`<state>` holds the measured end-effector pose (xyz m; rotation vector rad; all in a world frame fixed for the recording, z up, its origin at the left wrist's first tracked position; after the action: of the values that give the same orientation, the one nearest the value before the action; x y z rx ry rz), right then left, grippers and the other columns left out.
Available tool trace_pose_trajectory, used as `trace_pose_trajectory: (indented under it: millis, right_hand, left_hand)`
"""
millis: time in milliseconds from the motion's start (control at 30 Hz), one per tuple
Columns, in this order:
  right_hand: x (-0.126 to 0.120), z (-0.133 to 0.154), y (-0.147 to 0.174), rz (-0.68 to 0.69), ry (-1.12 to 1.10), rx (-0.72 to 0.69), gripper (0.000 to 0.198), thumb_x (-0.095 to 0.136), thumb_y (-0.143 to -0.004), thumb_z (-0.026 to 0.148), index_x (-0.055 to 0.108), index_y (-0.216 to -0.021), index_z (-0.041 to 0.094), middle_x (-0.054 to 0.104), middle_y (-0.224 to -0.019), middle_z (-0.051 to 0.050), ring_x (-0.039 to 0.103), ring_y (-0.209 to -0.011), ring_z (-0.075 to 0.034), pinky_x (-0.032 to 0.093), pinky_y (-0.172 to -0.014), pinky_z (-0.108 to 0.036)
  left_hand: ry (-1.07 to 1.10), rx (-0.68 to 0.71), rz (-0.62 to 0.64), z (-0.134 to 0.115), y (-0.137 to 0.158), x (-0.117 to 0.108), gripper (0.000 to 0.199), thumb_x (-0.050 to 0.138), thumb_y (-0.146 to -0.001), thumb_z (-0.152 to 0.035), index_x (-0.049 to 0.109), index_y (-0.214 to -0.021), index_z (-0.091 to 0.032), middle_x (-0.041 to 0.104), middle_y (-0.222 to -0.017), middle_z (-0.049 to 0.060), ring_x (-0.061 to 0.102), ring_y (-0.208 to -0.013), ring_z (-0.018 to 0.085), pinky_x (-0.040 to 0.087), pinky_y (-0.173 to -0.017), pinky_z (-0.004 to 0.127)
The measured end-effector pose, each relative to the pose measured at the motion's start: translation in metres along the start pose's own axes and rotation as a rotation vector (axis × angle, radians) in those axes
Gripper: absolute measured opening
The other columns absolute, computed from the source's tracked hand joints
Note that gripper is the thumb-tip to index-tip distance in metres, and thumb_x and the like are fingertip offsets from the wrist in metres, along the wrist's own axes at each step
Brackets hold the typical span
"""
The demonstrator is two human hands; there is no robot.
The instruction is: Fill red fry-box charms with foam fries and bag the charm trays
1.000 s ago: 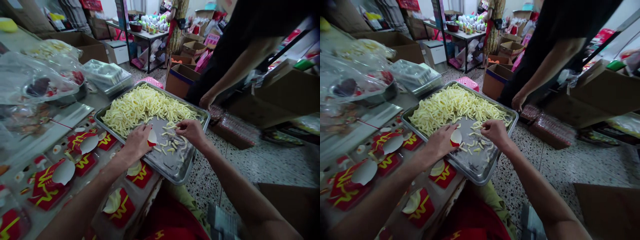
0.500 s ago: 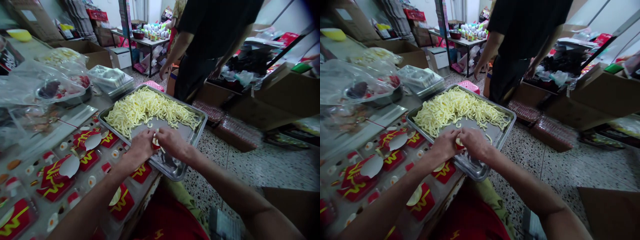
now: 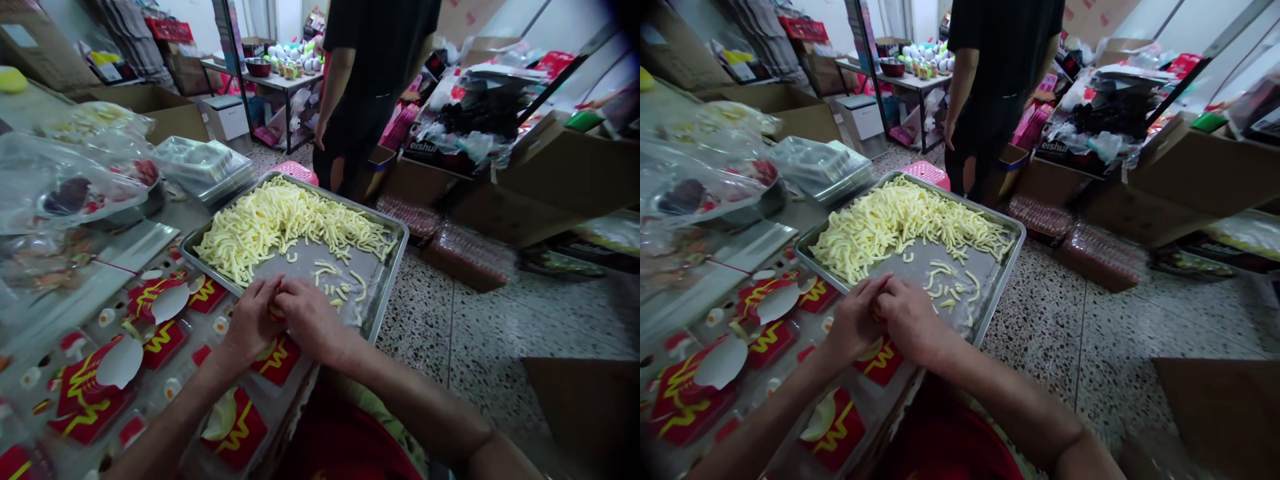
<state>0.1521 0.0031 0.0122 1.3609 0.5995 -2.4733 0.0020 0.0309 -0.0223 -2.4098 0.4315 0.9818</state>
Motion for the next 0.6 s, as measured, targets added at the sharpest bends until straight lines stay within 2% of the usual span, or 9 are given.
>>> trace_pose_trajectory:
  millis: [100, 167, 233, 300, 333, 400, 500, 567, 600]
  right_hand:
    - [-0.001, 0.000, -0.006, 0.000, -0.192, 0.071, 0.018, 0.051, -0.090, 0.007, 0.061, -0.082, 0.020, 0.068, -0.093, -0.005, 0.059, -0.083, -0.017, 0.045, -0.076, -0.030]
    - [-0.002, -0.006, -0.008, -0.066, -0.385, 0.135, 0.015, 0.051, -0.088, 0.007, 0.057, -0.089, 0.021, 0.068, -0.092, -0.002, 0.060, -0.080, -0.015, 0.047, -0.075, -0.028]
    - [-0.005, -0.022, -0.006, -0.155, -0.595, 0.193, 0.016, 0.058, -0.087, 0.013, 0.054, -0.100, 0.022, 0.069, -0.098, -0.002, 0.065, -0.084, -0.015, 0.050, -0.075, -0.027]
    - [-0.015, -0.049, -0.001, -0.235, -0.637, 0.242, 0.024, 0.065, -0.087, 0.021, 0.055, -0.109, 0.021, 0.070, -0.103, -0.004, 0.067, -0.087, -0.016, 0.052, -0.076, -0.028]
    - [-0.022, -0.065, 0.002, -0.255, -0.556, 0.266, 0.025, 0.067, -0.088, 0.024, 0.058, -0.111, 0.020, 0.070, -0.103, -0.006, 0.068, -0.089, -0.017, 0.052, -0.077, -0.029]
    - [-0.039, -0.100, 0.008, -0.305, -0.163, 0.359, 0.020, 0.065, -0.090, 0.026, 0.068, -0.108, 0.018, 0.070, -0.103, -0.009, 0.066, -0.088, -0.019, 0.050, -0.080, -0.032]
    - [-0.055, -0.140, 0.009, -0.063, 0.354, 0.436, 0.018, 0.061, -0.091, 0.025, 0.076, -0.094, 0.016, 0.069, -0.098, -0.013, 0.064, -0.094, -0.024, 0.046, -0.083, -0.035]
    - [-0.057, -0.153, 0.007, 0.101, 0.490, 0.456, 0.021, 0.058, -0.090, 0.023, 0.076, -0.085, 0.015, 0.070, -0.092, -0.013, 0.065, -0.089, -0.024, 0.044, -0.077, -0.033]
    - [-0.056, -0.156, 0.006, 0.138, 0.523, 0.459, 0.021, 0.057, -0.088, 0.023, 0.076, -0.083, 0.015, 0.071, -0.091, -0.012, 0.065, -0.087, -0.023, 0.043, -0.074, -0.032]
  left_hand:
    - [0.014, -0.005, -0.043, 0.001, -0.005, 0.001, 0.065, 0.066, -0.076, -0.013, 0.054, -0.140, -0.021, 0.066, -0.120, 0.010, 0.064, -0.112, 0.029, 0.053, -0.100, 0.043]
    - [0.036, -0.016, -0.066, 0.002, -0.010, 0.000, 0.063, 0.070, -0.076, -0.017, 0.055, -0.137, -0.022, 0.067, -0.123, 0.009, 0.064, -0.115, 0.028, 0.052, -0.104, 0.042]
    - [0.057, -0.044, -0.075, 0.004, -0.017, -0.003, 0.064, 0.076, -0.076, -0.024, 0.055, -0.136, -0.024, 0.065, -0.129, 0.008, 0.062, -0.119, 0.028, 0.050, -0.107, 0.042]
    - [0.061, -0.061, -0.076, 0.005, -0.024, -0.007, 0.068, 0.081, -0.075, -0.031, 0.054, -0.137, -0.023, 0.064, -0.134, 0.009, 0.061, -0.123, 0.029, 0.048, -0.110, 0.043]
    - [0.055, -0.056, -0.071, 0.006, -0.027, -0.008, 0.070, 0.082, -0.075, -0.033, 0.054, -0.138, -0.023, 0.063, -0.136, 0.009, 0.060, -0.125, 0.029, 0.046, -0.111, 0.043]
    - [0.042, -0.028, -0.055, 0.007, -0.033, -0.010, 0.072, 0.084, -0.075, -0.034, 0.053, -0.139, -0.022, 0.063, -0.136, 0.009, 0.059, -0.126, 0.028, 0.045, -0.112, 0.042]
    - [0.047, -0.006, -0.026, 0.009, -0.039, -0.011, 0.074, 0.085, -0.074, -0.033, 0.053, -0.140, -0.023, 0.063, -0.135, 0.008, 0.060, -0.124, 0.027, 0.046, -0.111, 0.040]
    - [0.052, -0.010, -0.015, 0.010, -0.039, -0.012, 0.075, 0.085, -0.074, -0.034, 0.053, -0.140, -0.023, 0.063, -0.135, 0.008, 0.060, -0.125, 0.027, 0.046, -0.111, 0.040]
    - [0.051, -0.011, -0.014, 0.010, -0.038, -0.013, 0.075, 0.085, -0.074, -0.033, 0.052, -0.141, -0.023, 0.062, -0.136, 0.008, 0.059, -0.125, 0.026, 0.046, -0.112, 0.039]
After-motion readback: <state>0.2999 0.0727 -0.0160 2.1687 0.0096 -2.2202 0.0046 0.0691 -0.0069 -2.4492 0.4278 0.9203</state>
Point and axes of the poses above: each hand's wrist, its own y-axis away from the middle knuckle, its own x-axis out of the palm, z = x × y, the point moved 1 cm from there along -y, towards the middle knuckle
